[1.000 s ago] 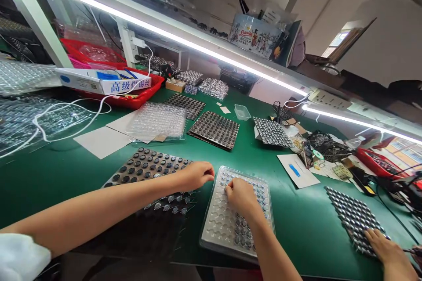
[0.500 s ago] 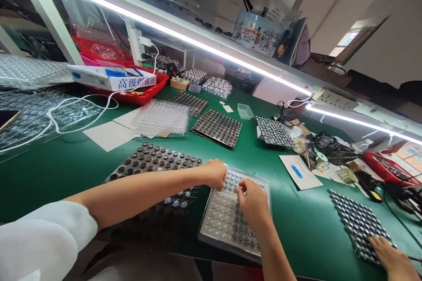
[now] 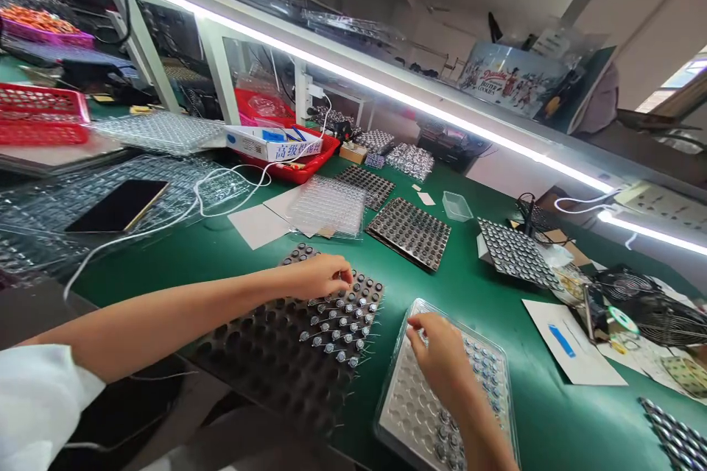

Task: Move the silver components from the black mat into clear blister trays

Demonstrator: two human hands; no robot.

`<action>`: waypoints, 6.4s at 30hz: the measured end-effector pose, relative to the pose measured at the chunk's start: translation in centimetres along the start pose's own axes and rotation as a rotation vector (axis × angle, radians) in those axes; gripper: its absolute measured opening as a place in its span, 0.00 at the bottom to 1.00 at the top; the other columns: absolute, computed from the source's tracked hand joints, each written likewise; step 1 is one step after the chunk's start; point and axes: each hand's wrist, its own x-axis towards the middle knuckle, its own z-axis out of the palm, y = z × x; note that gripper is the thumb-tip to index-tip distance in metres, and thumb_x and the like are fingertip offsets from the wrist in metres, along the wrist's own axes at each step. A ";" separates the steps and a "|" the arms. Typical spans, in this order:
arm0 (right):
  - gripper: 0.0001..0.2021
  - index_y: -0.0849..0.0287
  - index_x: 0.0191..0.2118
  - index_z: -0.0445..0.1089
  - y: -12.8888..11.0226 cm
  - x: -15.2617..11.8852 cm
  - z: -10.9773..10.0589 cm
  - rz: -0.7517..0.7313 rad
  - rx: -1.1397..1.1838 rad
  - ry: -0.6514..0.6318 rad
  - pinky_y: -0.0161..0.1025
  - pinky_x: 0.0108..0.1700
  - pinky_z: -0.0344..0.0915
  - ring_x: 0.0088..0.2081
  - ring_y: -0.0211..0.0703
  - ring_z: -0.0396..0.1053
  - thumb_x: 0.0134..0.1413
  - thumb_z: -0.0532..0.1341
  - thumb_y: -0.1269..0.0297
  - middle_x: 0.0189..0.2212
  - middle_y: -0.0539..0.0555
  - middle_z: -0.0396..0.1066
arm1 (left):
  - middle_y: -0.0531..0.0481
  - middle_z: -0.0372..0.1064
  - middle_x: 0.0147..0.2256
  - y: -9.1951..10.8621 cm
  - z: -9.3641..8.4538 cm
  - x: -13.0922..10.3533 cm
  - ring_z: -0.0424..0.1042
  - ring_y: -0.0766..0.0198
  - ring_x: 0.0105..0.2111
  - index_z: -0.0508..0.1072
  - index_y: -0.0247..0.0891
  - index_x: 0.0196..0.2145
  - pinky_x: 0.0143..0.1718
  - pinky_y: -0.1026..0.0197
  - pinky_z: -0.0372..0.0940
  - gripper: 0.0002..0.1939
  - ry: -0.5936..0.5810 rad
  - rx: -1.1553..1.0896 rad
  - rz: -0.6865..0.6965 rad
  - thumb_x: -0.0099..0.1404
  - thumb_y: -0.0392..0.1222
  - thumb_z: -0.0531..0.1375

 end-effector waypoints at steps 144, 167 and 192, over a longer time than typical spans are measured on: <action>0.11 0.58 0.29 0.67 2.6 -3.6 -0.4 0.244 0.020 0.042 0.36 0.31 0.54 0.29 0.40 0.64 0.55 0.53 0.59 0.26 0.51 0.70 | 0.51 0.73 0.29 2.1 3.4 -0.1 0.70 0.63 0.31 0.74 0.37 0.31 0.32 0.65 0.61 0.12 0.038 -0.496 0.057 0.56 0.48 0.59; 0.11 0.54 0.39 0.67 4.8 -7.0 -0.4 0.317 -0.030 0.234 0.45 0.42 0.55 0.40 0.47 0.67 0.56 0.53 0.56 0.37 0.53 0.72 | 0.41 0.70 0.42 12.2 9.3 7.0 0.66 0.50 0.47 0.74 0.37 0.36 0.42 0.59 0.63 0.13 -0.264 0.146 0.024 0.50 0.41 0.65; 0.05 0.55 0.31 0.72 -8.9 6.1 4.7 -0.129 -0.119 -0.185 0.35 0.38 0.53 0.38 0.42 0.65 0.52 0.59 0.64 0.32 0.51 0.72 | 0.47 0.75 0.32 -1.3 2.8 -0.5 0.70 0.56 0.39 0.77 0.40 0.30 0.40 0.61 0.61 0.06 -0.029 0.109 0.036 0.55 0.43 0.62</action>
